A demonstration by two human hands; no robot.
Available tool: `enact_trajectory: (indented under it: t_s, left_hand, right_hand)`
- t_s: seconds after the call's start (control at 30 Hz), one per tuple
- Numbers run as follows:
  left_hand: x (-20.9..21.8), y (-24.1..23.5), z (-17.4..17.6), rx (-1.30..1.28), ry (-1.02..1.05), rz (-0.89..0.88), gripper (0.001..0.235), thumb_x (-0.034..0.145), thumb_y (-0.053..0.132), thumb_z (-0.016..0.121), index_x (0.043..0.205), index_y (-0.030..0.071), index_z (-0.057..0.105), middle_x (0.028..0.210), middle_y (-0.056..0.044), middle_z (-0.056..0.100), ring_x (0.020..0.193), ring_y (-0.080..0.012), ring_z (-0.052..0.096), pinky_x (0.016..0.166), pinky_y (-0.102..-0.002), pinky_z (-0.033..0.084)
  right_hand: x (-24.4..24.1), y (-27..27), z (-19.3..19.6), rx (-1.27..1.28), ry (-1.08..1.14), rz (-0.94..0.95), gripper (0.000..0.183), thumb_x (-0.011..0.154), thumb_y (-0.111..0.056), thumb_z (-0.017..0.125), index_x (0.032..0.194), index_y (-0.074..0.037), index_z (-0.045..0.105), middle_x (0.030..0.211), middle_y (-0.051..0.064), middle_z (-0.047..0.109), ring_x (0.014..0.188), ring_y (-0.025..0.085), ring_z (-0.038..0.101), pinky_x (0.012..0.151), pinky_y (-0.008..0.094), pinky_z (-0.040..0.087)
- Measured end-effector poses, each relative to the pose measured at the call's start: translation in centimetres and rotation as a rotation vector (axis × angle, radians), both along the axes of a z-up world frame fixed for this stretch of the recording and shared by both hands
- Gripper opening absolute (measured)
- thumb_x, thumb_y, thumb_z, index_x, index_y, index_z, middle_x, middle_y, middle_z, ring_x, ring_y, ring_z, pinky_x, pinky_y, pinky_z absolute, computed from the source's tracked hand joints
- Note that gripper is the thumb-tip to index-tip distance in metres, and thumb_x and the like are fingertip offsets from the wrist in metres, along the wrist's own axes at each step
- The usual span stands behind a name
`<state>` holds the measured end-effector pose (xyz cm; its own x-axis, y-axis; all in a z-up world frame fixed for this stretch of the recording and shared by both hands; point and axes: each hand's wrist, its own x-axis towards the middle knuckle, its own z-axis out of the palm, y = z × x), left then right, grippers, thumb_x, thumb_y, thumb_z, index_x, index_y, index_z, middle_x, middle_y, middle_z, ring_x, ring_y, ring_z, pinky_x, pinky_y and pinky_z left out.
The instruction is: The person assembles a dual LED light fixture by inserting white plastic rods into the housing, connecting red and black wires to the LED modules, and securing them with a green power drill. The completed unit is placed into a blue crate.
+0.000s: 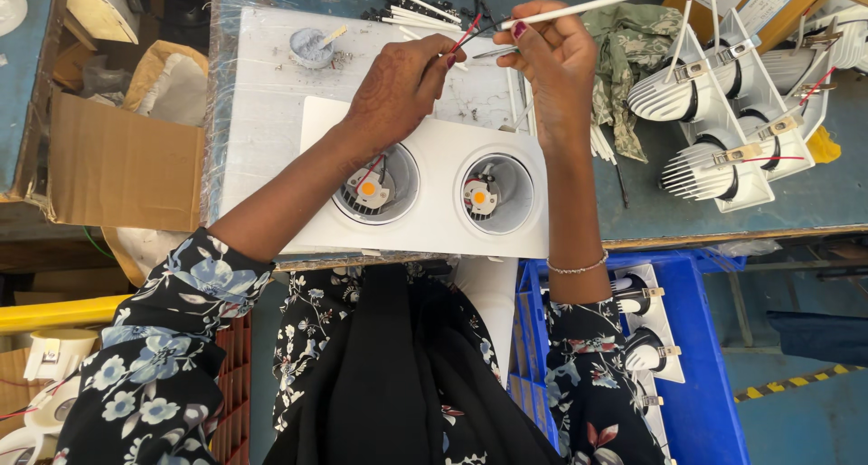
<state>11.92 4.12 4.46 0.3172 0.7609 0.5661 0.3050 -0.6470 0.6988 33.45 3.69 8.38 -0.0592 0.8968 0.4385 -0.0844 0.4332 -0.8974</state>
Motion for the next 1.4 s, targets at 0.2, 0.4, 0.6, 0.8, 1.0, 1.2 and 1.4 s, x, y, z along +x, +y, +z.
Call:
enact_trajectory:
  t_s: [0.2,0.4,0.6,0.8,1.0,1.2,1.4]
  left_hand:
    - [0.5,-0.4,0.4,0.065,0.085,0.076,0.024,0.108,0.024,0.051,0.126,0.013,0.064,0.066,-0.014,0.062,0.063,-0.0333,0.064,0.061,-0.047,0.047]
    - [0.6,-0.6,0.5,-0.028,0.081,0.091,0.025,0.109,0.023,0.048,0.126,0.016,0.064,0.061,-0.015,0.058,0.058,-0.0334,0.062,0.063,-0.047,0.047]
    - [0.7,-0.2,-0.4,0.274,-0.05,0.074,0.014,0.114,0.016,0.049,0.12,0.012,0.06,0.098,-0.012,0.072,0.085,-0.0319,0.069,0.076,-0.046,0.053]
    - [2.2,0.8,-1.8,0.067,0.07,0.187,0.029,0.105,0.028,0.05,0.129,0.017,0.062,0.085,-0.015,0.073,0.081,-0.0358,0.07,0.072,-0.05,0.053]
    - [2.4,1.1,-1.9,0.035,-0.007,0.067,0.028,0.105,0.038,0.044,0.124,0.024,0.058,0.094,-0.01,0.077,0.09,-0.0326,0.073,0.078,-0.049,0.053]
    - [2.2,1.3,-2.0,0.066,0.028,0.042,0.03,0.103,0.043,0.047,0.119,0.022,0.06,0.086,-0.011,0.073,0.086,-0.0324,0.073,0.077,-0.05,0.053]
    - [2.8,2.8,-2.8,0.139,0.031,0.007,0.031,0.103,0.042,0.045,0.111,0.02,0.065,0.084,-0.01,0.074,0.083,-0.0323,0.073,0.075,-0.049,0.054]
  right_hand:
    - [0.0,0.2,-0.3,0.036,0.011,0.02,0.017,0.104,-0.007,0.067,0.117,0.003,0.064,0.11,0.015,0.071,0.099,0.02,0.074,0.081,0.031,0.063]
    - [-0.2,-0.8,-0.1,0.129,-0.023,0.031,0.015,0.108,-0.01,0.065,0.118,0.0,0.061,0.118,0.016,0.071,0.103,0.02,0.075,0.084,0.031,0.064]
    - [-1.0,-1.1,0.3,0.137,-0.086,-0.002,0.017,0.107,-0.006,0.067,0.12,0.004,0.063,0.115,0.016,0.071,0.1,0.02,0.074,0.085,0.032,0.065]
    - [-1.1,-0.7,-0.6,0.198,-0.148,0.038,0.012,0.107,0.001,0.064,0.118,0.006,0.063,0.114,0.015,0.071,0.1,0.02,0.075,0.085,0.032,0.065]
    - [-1.7,-1.9,-0.2,0.144,-0.157,0.002,0.01,0.111,0.001,0.065,0.119,0.008,0.063,0.11,0.015,0.071,0.098,0.019,0.074,0.087,0.03,0.063]
    - [-2.0,-2.2,-0.1,0.104,-0.162,0.005,0.013,0.11,-0.001,0.068,0.118,0.008,0.065,0.108,0.015,0.072,0.093,0.017,0.073,0.082,0.029,0.062]
    - [-1.4,-1.6,-0.1,0.042,-0.24,-0.008,0.017,0.108,-0.004,0.075,0.117,0.009,0.068,0.103,0.012,0.072,0.089,0.015,0.071,0.077,0.027,0.06]
